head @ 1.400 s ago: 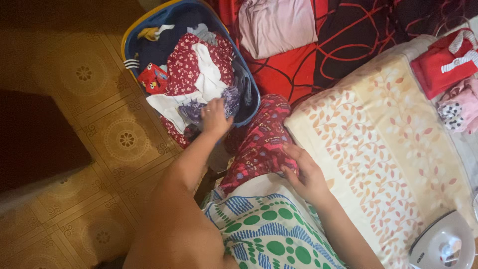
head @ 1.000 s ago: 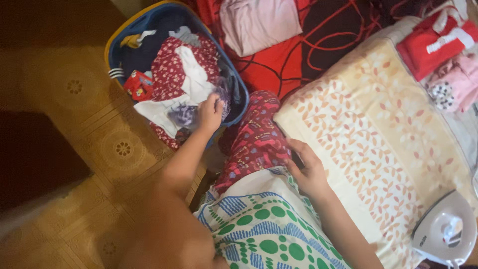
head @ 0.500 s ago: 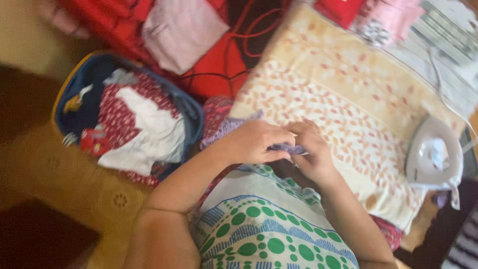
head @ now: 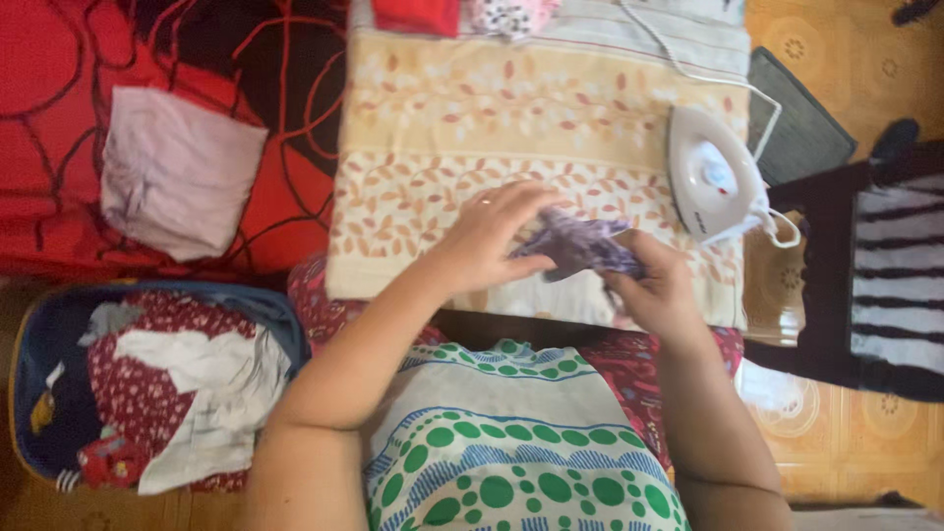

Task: The person irons a small purple top and a white tank top on a padded surface, smoothing the fabric with an iron before folding each item and placing it aside.

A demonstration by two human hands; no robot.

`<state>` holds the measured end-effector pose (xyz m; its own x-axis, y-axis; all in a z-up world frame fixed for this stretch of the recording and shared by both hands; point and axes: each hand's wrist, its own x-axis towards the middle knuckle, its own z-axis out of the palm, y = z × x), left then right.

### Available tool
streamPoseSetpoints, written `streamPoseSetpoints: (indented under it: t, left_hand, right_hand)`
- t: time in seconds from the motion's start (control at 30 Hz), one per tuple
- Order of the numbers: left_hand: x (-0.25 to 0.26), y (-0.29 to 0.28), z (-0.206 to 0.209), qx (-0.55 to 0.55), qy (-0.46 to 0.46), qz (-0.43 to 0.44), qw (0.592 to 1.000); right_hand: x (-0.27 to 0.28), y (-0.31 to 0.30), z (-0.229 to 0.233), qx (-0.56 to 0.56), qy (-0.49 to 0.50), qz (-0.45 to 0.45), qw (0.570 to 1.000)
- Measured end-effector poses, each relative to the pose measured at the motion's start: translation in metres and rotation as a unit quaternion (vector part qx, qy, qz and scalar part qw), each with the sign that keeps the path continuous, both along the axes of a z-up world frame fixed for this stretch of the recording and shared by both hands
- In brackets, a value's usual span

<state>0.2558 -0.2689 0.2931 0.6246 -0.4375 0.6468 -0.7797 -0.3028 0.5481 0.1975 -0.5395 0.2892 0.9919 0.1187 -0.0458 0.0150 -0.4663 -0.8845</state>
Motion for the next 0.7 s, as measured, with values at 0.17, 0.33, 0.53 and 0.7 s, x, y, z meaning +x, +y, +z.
streamPoseSetpoints:
  t: [0.17,0.33,0.53,0.7]
  left_hand:
    - [0.009,-0.040,-0.030,-0.030,0.200,-0.068,0.977]
    - [0.007,-0.041,-0.030,-0.153,0.400,-0.105,0.897]
    - [0.002,-0.058,0.005,-0.083,0.282,-0.111,0.949]
    - [0.006,-0.056,-0.010,-0.127,0.337,-0.120,0.925]
  right_hand:
    - [-0.002,-0.009,0.006,-0.019,-0.055,-0.013,0.998]
    - [-0.001,-0.020,0.012,0.040,-0.045,-0.074,0.995]
    - [0.009,0.002,0.022,0.008,-0.143,0.030,0.989]
    - [0.023,-0.009,0.020,0.015,-0.046,-0.045,0.998]
